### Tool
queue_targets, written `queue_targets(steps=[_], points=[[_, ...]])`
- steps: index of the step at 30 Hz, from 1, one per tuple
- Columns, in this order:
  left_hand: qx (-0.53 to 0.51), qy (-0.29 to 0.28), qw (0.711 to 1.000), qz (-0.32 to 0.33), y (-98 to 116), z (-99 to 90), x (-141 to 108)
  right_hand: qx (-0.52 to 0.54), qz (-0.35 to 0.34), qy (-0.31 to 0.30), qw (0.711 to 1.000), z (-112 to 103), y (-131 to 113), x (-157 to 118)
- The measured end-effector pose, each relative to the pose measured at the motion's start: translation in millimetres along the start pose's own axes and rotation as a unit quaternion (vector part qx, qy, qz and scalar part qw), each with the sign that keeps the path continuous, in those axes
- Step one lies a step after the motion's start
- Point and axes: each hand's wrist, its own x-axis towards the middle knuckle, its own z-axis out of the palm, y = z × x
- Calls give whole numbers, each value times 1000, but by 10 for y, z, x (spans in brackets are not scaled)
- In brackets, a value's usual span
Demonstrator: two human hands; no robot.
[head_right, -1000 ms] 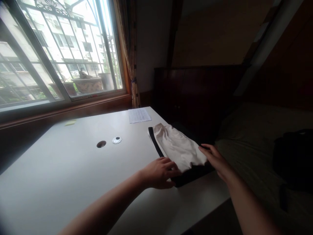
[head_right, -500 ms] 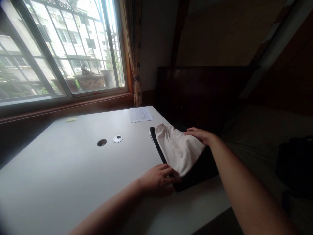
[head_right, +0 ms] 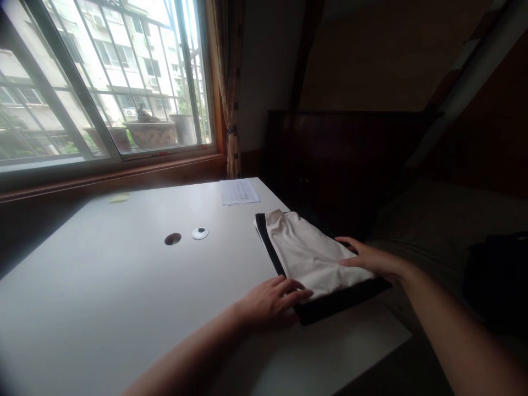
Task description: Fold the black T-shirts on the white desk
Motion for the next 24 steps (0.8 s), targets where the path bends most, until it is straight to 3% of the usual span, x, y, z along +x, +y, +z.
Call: queue_targets(steps=[3, 8, 18, 24], points=[[3, 9, 1000, -17, -19, 77, 10, -12, -20, 8, 1000, 43, -18, 26], [27, 0, 1000, -10, -30, 170, 28, -4, 18, 15, 1000, 110, -220, 335], [64, -2, 998, 15, -13, 108, 39, 161, -14, 4, 987, 420, -653, 853], [66, -9, 998, 20, -37, 119, 42, 200, -11, 12, 980, 457, -787, 1079]])
